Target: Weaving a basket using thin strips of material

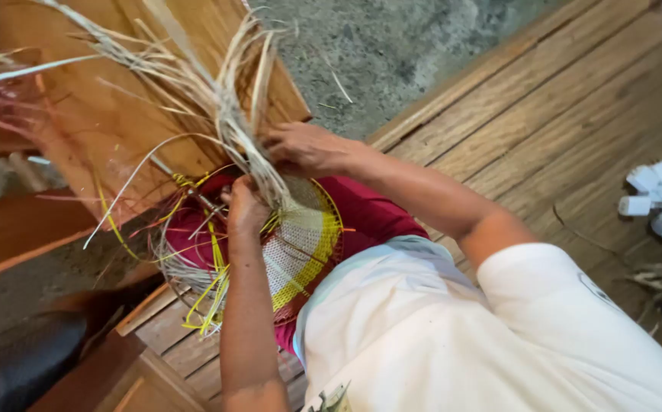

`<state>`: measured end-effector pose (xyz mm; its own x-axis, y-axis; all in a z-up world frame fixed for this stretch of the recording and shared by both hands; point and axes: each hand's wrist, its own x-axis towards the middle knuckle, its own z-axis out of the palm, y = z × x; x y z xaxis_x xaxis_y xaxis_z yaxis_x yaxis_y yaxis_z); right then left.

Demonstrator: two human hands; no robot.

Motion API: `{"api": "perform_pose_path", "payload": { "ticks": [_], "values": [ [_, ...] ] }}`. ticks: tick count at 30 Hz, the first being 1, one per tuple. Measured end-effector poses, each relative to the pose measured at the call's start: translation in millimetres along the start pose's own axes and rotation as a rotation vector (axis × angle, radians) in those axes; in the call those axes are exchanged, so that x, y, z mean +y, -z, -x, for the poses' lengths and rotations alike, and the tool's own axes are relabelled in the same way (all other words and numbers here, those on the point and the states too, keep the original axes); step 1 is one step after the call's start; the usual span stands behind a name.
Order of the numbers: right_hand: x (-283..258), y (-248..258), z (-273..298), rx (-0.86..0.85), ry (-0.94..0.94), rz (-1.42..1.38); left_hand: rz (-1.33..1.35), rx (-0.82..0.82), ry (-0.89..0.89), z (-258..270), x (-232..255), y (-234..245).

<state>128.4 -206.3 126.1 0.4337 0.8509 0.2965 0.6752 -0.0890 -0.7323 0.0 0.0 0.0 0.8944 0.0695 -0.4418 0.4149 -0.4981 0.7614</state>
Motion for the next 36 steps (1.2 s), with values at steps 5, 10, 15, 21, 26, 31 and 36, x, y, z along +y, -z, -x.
{"api": "perform_pose_path", "payload": {
  "ticks": [5,10,15,21,26,31,36],
  "values": [
    [69,-67,-10,0.061,-0.006,0.152,0.128,0.001,-0.19,-24,-59,-24],
    [58,-62,-19,0.127,-0.057,0.157,-0.141,0.178,-0.338,-4,-14,-6],
    [67,-69,21,-0.135,-0.376,0.102,-0.289,0.283,-0.188,-3,-5,-13],
    [21,-28,16,-0.121,-0.514,-0.059,-0.267,0.327,-0.213,9,-13,-27],
    [9,-21,19,-0.093,-0.468,-0.158,-0.244,0.364,-0.353,-2,-27,-18],
    [10,-17,28,-0.064,-0.247,-0.147,-0.504,0.288,-0.221,-25,-71,-28],
    [42,-28,44,-0.012,-0.087,0.026,-0.449,0.165,-0.127,-29,-58,-26]
  ]
}}
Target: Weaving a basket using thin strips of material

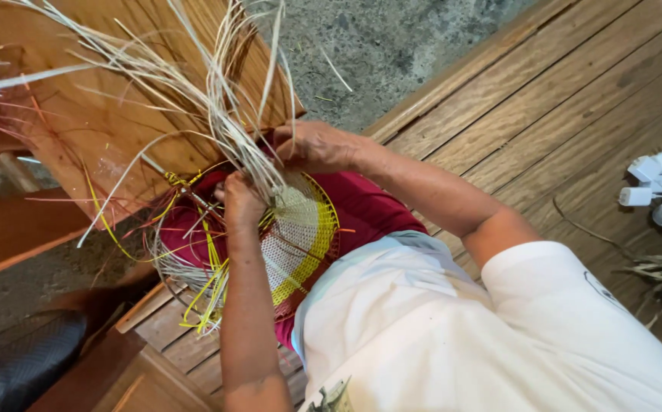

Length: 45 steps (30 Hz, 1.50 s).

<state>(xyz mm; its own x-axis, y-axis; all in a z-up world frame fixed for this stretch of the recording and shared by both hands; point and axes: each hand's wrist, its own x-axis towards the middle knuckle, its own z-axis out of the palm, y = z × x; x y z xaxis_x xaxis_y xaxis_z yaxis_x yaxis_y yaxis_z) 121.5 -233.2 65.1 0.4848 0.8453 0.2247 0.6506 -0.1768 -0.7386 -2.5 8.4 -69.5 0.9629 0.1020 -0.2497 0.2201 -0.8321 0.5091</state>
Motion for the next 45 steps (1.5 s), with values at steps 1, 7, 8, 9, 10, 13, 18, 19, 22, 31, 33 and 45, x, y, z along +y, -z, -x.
{"api": "perform_pose_path", "payload": {
  "ticks": [1,7,8,9,10,13,18,19,22,31,33,45],
  "values": [
    [-11,10,-6,-0.001,0.001,-0.001,0.0,0.001,0.002,2,6,1],
    [-10,-8,-37,0.096,0.006,0.119,-0.425,-0.131,-0.187,8,17,16],
    [-11,-13,-44,0.127,0.01,0.141,-0.216,-0.027,-0.105,7,9,7],
    [-12,-17,-50,0.157,0.015,0.162,-0.005,0.076,-0.022,7,1,-3],
    [-9,-21,-52,0.156,0.016,0.163,-0.004,0.077,-0.021,7,3,-1],
    [-6,-27,-54,0.165,-0.048,0.15,0.119,0.081,0.017,12,23,21],
    [3,-12,-32,-0.126,-0.4,0.036,0.135,0.091,0.038,10,20,27],
    [-9,-5,-35,-0.127,-0.399,0.036,0.135,0.092,0.039,12,28,31],
    [-31,10,-39,-0.223,-0.665,-0.07,0.154,0.103,0.074,13,43,35],
    [-25,-2,-9,-0.071,-0.34,-0.088,-0.007,0.059,0.07,9,47,38],
    [-33,7,-9,-0.113,-0.273,0.004,-0.023,0.057,0.063,10,57,45],
    [-13,13,-12,-0.118,-0.11,0.116,-0.257,-0.032,-0.024,-9,-34,-41]
  ]
}}
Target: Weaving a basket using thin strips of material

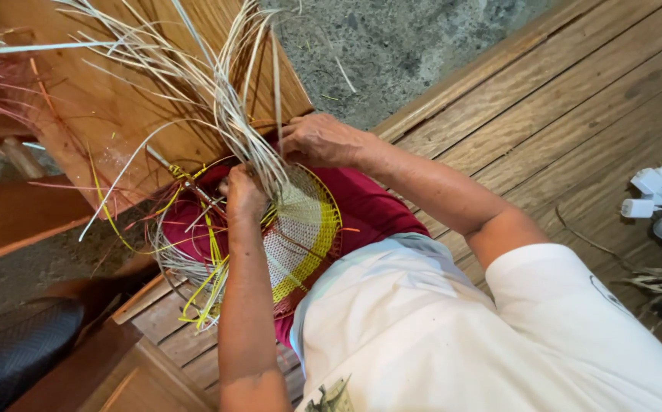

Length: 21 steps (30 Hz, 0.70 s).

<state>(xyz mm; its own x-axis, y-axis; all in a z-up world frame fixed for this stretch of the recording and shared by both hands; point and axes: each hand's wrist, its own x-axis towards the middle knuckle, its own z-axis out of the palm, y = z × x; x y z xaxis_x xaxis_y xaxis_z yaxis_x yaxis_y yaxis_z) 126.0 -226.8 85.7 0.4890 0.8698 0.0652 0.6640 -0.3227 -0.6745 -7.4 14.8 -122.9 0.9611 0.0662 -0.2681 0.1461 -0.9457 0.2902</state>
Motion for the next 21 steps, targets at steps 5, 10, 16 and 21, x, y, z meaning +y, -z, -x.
{"api": "perform_pose_path", "payload": {
  "ticks": [5,10,16,21],
  "values": [
    [4,-4,-3,0.069,0.053,-0.007,0.871,-0.022,0.352,-7,11,9],
    [-9,1,-14,0.13,0.058,0.008,0.217,-0.074,0.161,3,32,29],
    [-35,6,-35,0.204,0.061,0.043,0.221,0.043,0.087,14,43,47],
    [-18,-13,-39,0.225,-0.033,0.125,0.229,0.288,-0.001,29,62,78]
  ]
}}
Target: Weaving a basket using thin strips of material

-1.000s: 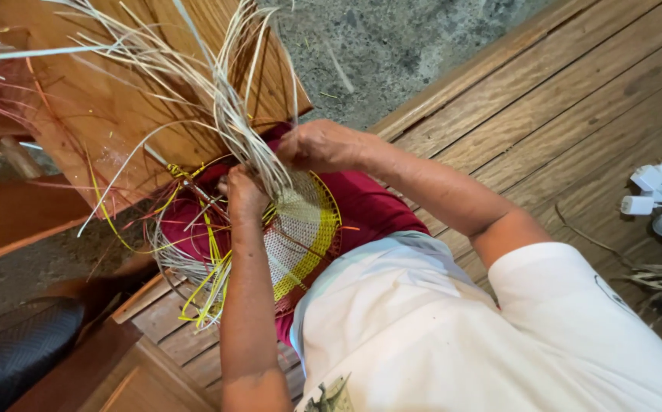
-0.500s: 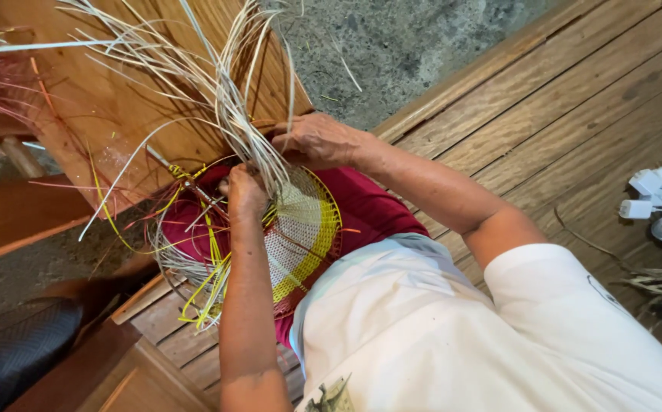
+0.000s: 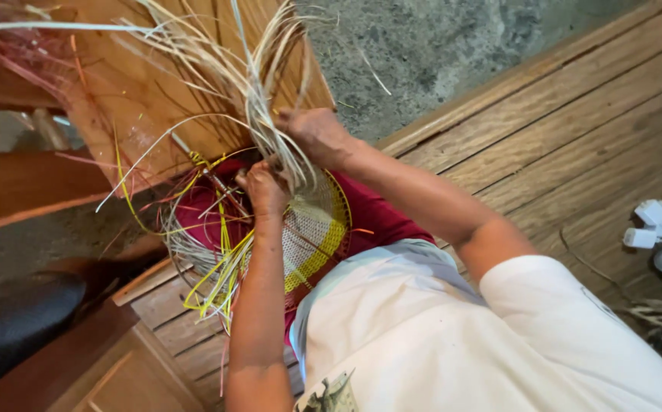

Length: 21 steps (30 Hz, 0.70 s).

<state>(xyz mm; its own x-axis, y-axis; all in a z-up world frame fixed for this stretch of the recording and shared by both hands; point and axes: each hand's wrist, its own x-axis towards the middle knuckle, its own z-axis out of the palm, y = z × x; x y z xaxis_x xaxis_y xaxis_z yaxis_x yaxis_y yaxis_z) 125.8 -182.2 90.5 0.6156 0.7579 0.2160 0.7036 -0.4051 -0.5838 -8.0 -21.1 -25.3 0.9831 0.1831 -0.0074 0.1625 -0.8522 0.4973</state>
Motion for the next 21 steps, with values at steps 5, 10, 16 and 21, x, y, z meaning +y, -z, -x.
{"api": "perform_pose_path", "payload": {
  "ticks": [5,10,16,21],
  "values": [
    [-26,68,27,-0.308,-0.046,-0.039,-0.039,0.149,0.096,0,52,40],
    [-75,80,28,-0.503,-0.117,-0.226,-0.143,0.346,0.07,3,61,36],
    [-104,54,9,-0.085,-0.054,-0.456,-0.011,0.372,0.003,-3,19,-37],
    [-98,39,18,-0.034,-0.393,-0.938,0.022,0.195,0.087,-5,58,30]
  ]
}}
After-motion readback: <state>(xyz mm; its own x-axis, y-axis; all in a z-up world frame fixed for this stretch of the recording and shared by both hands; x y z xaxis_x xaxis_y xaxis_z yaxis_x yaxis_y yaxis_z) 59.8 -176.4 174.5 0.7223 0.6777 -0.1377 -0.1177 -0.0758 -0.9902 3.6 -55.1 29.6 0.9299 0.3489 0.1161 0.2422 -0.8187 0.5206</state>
